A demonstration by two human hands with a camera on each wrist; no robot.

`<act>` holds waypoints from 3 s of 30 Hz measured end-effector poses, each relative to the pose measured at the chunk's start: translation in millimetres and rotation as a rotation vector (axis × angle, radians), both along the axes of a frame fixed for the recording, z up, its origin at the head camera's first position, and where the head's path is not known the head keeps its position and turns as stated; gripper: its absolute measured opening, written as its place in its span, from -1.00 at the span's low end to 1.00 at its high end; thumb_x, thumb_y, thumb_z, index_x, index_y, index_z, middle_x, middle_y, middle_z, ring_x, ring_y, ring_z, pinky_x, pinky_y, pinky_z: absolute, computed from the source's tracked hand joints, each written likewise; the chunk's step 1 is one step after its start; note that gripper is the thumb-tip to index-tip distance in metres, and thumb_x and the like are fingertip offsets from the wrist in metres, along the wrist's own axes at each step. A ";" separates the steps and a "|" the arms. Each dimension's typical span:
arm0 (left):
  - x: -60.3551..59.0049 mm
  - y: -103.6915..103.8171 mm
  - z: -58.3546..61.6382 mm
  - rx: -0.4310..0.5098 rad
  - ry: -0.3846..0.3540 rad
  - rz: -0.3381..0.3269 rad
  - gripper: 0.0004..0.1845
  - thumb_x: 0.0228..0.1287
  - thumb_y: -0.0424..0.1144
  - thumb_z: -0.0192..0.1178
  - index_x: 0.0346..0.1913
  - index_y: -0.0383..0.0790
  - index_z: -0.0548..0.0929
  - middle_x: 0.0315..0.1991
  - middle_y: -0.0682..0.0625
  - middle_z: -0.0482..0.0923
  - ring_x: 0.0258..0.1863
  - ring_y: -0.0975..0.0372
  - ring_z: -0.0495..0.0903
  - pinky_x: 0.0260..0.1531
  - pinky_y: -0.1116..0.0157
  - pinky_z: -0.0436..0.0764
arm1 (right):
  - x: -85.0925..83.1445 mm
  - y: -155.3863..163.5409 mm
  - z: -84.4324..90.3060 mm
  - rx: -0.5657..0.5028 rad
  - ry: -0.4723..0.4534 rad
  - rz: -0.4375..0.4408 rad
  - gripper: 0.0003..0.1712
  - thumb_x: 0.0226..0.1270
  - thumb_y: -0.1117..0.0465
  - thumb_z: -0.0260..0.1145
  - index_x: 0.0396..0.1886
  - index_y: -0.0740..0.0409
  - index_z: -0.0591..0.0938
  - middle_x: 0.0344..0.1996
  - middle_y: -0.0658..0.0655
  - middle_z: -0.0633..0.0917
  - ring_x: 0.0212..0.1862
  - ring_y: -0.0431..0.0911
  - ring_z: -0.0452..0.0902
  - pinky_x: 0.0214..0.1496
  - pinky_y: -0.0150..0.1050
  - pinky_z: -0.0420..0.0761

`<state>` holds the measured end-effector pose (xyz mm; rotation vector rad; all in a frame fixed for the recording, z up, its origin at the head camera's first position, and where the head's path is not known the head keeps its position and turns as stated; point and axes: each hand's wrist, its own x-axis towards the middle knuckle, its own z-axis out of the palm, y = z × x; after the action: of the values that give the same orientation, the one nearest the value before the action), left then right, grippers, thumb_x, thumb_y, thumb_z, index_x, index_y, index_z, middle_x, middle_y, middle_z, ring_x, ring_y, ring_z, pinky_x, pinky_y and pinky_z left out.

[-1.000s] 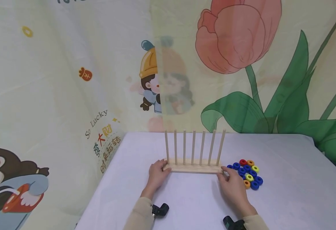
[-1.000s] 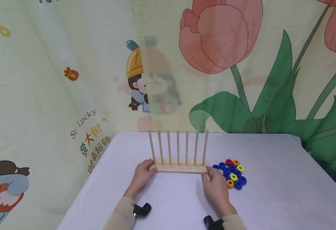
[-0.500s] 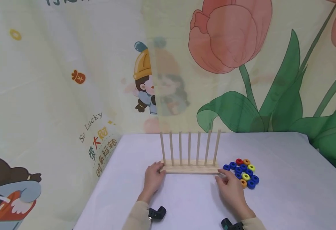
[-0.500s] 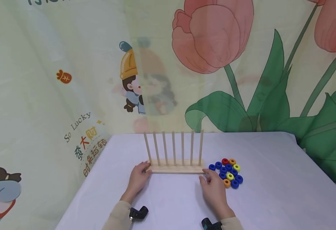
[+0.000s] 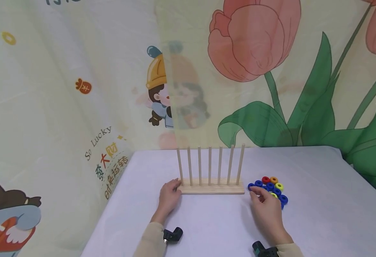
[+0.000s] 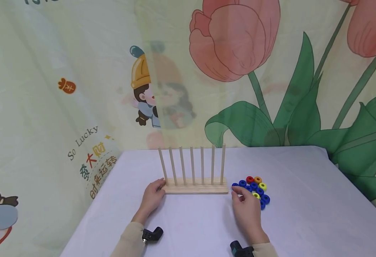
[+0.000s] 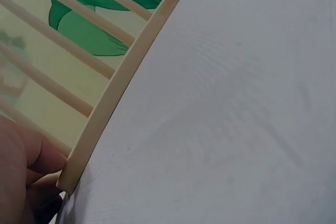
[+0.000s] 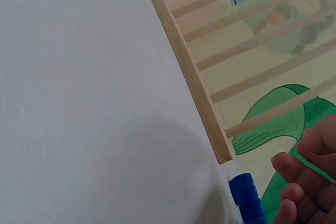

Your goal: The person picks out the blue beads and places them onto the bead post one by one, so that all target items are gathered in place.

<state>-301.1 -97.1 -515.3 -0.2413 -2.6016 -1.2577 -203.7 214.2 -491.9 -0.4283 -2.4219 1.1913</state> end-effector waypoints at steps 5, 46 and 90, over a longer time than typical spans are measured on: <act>5.4 0.7 0.2 0.003 0.007 0.011 -0.60 0.13 -0.45 0.09 0.05 -0.35 0.66 0.20 -0.21 0.55 0.28 -0.10 0.42 0.42 -0.11 0.12 | 2.6 15.6 4.8 0.001 0.067 -0.076 -0.76 0.41 0.18 0.24 -0.02 0.14 0.69 -0.26 0.14 0.73 -0.37 -0.10 0.44 -0.53 -0.45 0.43; 9.2 2.1 0.1 -0.005 0.027 0.008 -0.63 0.16 -0.47 0.10 0.04 -0.37 0.67 0.19 -0.23 0.55 0.28 -0.11 0.42 0.41 -0.11 0.15 | 9.4 100.0 -7.8 0.125 -0.313 -0.065 -0.47 0.24 0.41 0.27 0.22 0.39 0.45 0.17 0.51 0.44 0.26 0.44 0.21 0.31 0.36 0.20; 7.1 1.9 2.2 0.006 0.022 0.012 -0.63 0.16 -0.45 0.10 0.05 -0.35 0.67 0.20 -0.22 0.55 0.28 -0.10 0.42 0.41 -0.10 0.15 | 7.3 72.0 5.6 0.004 -0.052 -0.190 -0.48 0.42 0.09 0.22 0.27 0.26 0.46 0.08 0.33 0.57 -0.06 0.10 0.45 -0.50 -0.60 0.34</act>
<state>-294.0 -95.2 -513.1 -0.2373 -2.5761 -1.2518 -196.4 286.2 -486.3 -0.6791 -2.3644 1.1060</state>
